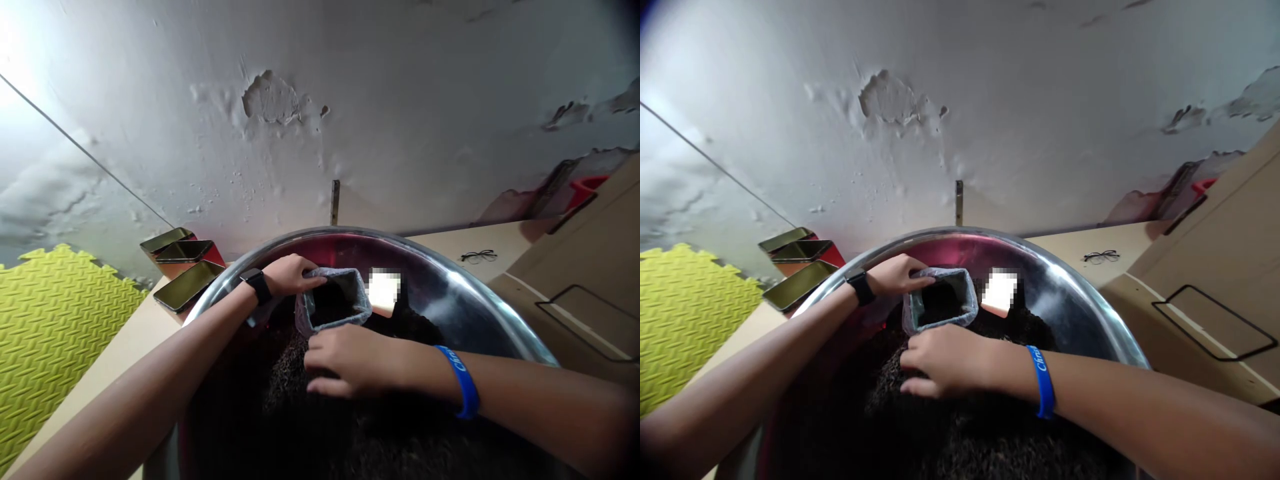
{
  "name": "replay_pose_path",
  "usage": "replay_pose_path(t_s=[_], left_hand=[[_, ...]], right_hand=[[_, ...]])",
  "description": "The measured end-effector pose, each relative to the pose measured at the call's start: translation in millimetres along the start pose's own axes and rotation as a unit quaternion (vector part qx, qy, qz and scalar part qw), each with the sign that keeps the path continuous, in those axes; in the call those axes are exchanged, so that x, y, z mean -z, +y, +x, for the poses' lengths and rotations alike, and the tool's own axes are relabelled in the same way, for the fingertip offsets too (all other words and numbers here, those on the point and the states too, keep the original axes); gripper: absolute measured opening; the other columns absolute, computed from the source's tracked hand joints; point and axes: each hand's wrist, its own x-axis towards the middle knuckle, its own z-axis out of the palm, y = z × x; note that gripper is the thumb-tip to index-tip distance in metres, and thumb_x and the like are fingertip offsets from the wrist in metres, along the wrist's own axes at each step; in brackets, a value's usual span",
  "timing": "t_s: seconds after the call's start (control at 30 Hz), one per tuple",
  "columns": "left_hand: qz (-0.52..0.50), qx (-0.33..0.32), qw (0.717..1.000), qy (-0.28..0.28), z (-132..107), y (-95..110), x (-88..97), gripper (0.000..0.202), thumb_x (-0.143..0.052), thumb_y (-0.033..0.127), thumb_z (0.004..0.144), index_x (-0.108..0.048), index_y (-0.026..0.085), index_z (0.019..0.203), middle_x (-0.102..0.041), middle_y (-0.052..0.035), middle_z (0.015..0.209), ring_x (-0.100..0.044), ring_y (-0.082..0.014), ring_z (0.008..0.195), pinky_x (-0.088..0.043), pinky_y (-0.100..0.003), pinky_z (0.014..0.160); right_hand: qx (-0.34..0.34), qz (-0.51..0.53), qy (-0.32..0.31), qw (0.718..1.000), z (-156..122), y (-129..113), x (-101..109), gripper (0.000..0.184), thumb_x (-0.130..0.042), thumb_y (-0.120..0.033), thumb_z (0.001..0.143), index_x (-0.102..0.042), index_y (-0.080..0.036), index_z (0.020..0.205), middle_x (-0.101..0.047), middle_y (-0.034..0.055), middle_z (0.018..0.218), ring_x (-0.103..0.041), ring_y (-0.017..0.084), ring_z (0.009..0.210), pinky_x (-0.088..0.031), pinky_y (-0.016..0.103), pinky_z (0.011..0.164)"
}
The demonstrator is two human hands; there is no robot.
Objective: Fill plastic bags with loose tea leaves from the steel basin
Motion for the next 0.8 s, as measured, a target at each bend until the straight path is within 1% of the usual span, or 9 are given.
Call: replay_pose_path(t_s=[0.1, 0.2, 0.3, 0.4, 0.47, 0.53, 0.57, 0.7, 0.8], left_hand=[[-0.004, 0.004, 1.0, -0.003, 0, -1, -0.2, 0.04, -0.042, 0.05, 0.08, -0.058, 0.015, 0.066, -0.052, 0.0009, 0.055, -0.04, -0.0085, 0.049, -0.025, -0.023, 0.048], [-0.005, 0.01, 1.0, -0.006, 1, -1, -0.3, 0.04, -0.043, 0.049, 0.08, -0.058, 0.015, 0.067, -0.052, 0.0009, 0.055, -0.041, -0.0087, 0.05, -0.025, -0.023, 0.048], [-0.006, 0.02, 1.0, -0.008, 2, -2, 0.1, 0.04, -0.042, 0.05, 0.08, -0.058, 0.015, 0.067, -0.052, 0.001, 0.055, -0.041, -0.0086, 0.049, -0.026, -0.022, 0.048], [-0.01, 0.03, 0.999, -0.01, 2, -2, 0.2, 0.04, -0.042, 0.05, 0.08, -0.058, 0.015, 0.067, -0.052, 0.001, 0.056, -0.042, -0.0086, 0.05, -0.026, -0.022, 0.048], [-0.012, 0.03, 0.999, -0.011, 2, -2, -0.1, 0.04, -0.042, 0.05, 0.08, -0.058, 0.015, 0.067, -0.052, 0.0011, 0.056, -0.042, -0.0086, 0.051, -0.027, -0.022, 0.048], [-0.011, 0.027, 1.0, -0.011, 2, -1, -0.3, 0.04, -0.042, 0.05, 0.08, -0.058, 0.015, 0.067, -0.052, 0.0013, 0.056, -0.042, -0.0084, 0.051, -0.027, -0.022, 0.048], [-0.01, 0.024, 1.0, -0.01, 1, -1, -0.3, 0.04, -0.043, 0.05, 0.08, -0.058, 0.015, 0.067, -0.052, 0.0013, 0.056, -0.042, -0.0083, 0.051, -0.027, -0.022, 0.048], [0.001, 0.021, 1.0, -0.006, 1, -1, 0.3, 0.04, -0.042, 0.05, 0.08, -0.059, 0.015, 0.068, -0.052, 0.0009, 0.056, -0.042, -0.0083, 0.05, -0.026, -0.022, 0.048], [0.013, 0.007, 1.0, -0.007, 0, 0, 0.2, 0.041, -0.041, 0.051, 0.081, -0.06, 0.016, 0.071, -0.055, 0.0, 0.057, -0.042, -0.0087, 0.05, -0.026, -0.022, 0.049]], right_hand=[[0.02, 0.014, -0.12, 0.992, -2, -2, -15, 0.049, -0.039, -0.057, 0.077, -0.058, -0.015, 0.094, -0.059, 0.0088, 0.088, -0.054, 0.019, 0.076, -0.037, 0.028, 0.057], [0.026, 0.02, -0.233, 0.972, -1, -3, -30, 0.066, -0.044, -0.069, 0.064, -0.061, -0.014, 0.097, -0.059, 0.0133, 0.095, -0.055, 0.025, 0.079, -0.035, 0.029, 0.05], [0.042, 0.038, -0.289, 0.956, 3, -6, -36, 0.066, -0.047, -0.066, 0.064, -0.06, -0.015, 0.103, -0.061, 0.0125, 0.092, -0.056, 0.024, 0.075, -0.035, 0.029, 0.048], [0.051, 0.068, -0.348, 0.934, 5, -12, -33, 0.059, -0.051, -0.058, 0.067, -0.058, -0.015, 0.107, -0.063, 0.0083, 0.084, -0.055, 0.018, 0.064, -0.034, 0.026, 0.046], [0.053, 0.064, -0.367, 0.926, 3, -16, -28, 0.052, -0.052, -0.054, 0.07, -0.058, -0.017, 0.105, -0.064, 0.0059, 0.081, -0.054, 0.016, 0.061, -0.032, 0.025, 0.044], [0.051, 0.048, -0.359, 0.931, 1, -18, -24, 0.041, -0.049, -0.049, 0.075, -0.061, -0.018, 0.098, -0.064, 0.0042, 0.077, -0.053, 0.015, 0.058, -0.029, 0.025, 0.043], [0.053, 0.04, -0.339, 0.938, -1, -20, -21, 0.036, -0.046, -0.046, 0.078, -0.062, -0.019, 0.094, -0.065, 0.0037, 0.076, -0.052, 0.015, 0.057, -0.028, 0.025, 0.043], [0.056, 0.015, -0.19, 0.98, -2, -21, -8, 0.033, -0.036, -0.042, 0.085, -0.06, -0.02, 0.086, -0.063, 0.002, 0.07, -0.05, 0.012, 0.052, -0.024, 0.026, 0.046], [0.01, -0.005, -0.074, 0.997, 1, -16, 7, 0.035, -0.028, -0.042, 0.088, -0.057, -0.021, 0.087, -0.061, 0.0011, 0.065, -0.049, 0.012, 0.051, -0.023, 0.025, 0.047]])
